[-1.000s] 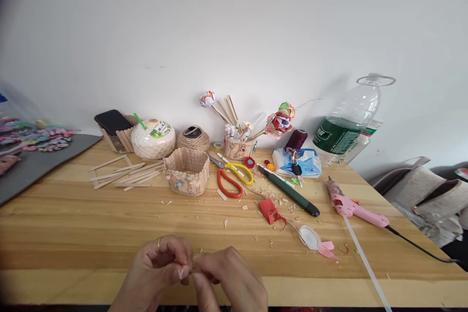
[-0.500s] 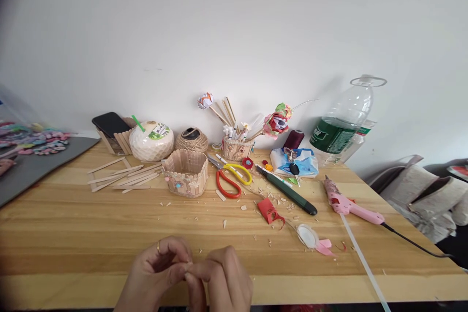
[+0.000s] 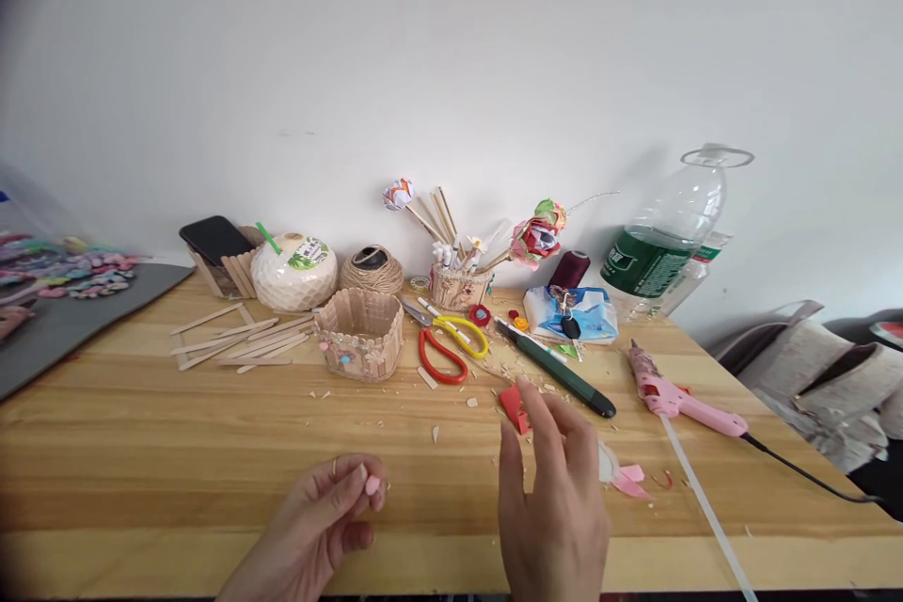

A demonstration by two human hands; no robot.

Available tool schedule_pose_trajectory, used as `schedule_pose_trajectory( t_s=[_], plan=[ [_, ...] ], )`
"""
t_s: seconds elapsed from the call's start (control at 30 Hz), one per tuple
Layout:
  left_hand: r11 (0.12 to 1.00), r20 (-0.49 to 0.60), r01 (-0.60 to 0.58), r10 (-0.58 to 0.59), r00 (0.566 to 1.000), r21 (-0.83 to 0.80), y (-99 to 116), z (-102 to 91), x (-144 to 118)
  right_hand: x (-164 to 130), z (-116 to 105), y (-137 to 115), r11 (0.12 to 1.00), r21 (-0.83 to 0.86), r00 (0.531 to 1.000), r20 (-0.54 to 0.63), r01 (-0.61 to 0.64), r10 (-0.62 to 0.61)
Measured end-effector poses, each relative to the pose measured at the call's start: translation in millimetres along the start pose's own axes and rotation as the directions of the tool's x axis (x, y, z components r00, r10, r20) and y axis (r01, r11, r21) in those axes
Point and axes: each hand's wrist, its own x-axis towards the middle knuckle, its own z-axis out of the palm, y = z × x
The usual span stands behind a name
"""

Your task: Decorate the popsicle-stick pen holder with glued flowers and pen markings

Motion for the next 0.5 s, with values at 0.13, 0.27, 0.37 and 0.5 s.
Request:
schedule_pose_trajectory(
  t_s=[0.13, 0.27, 0.37, 0.5],
  plan=[
    [0.998, 0.039, 0.062, -0.061, 0.997, -0.029, 2.6, 0.3, -0.7, -9.5, 2.6, -5.7, 0.976, 0.177, 0.976, 0.155, 0.123, -0.151],
    [0.995, 0.040, 0.092, -0.091, 0.995, -0.032, 3.4, 0.8, -1.5, -15.6, 3.3, -17.6, 0.961, 0.260, 0.964, 0.217, 0.094, -0.153],
    [0.996, 0.030, 0.087, -0.086, 0.996, -0.037, 3.4, 1.9, -1.8, -12.8, 3.2, -18.1, 0.973, 0.228, 0.975, 0.200, 0.045, -0.092],
    [0.996, 0.029, 0.076, -0.075, 0.997, -0.049, 3.5, 2.7, -1.7, -11.8, -6.8, -13.0, 0.959, 0.283, 0.987, 0.161, -0.019, -0.028]
  ],
)
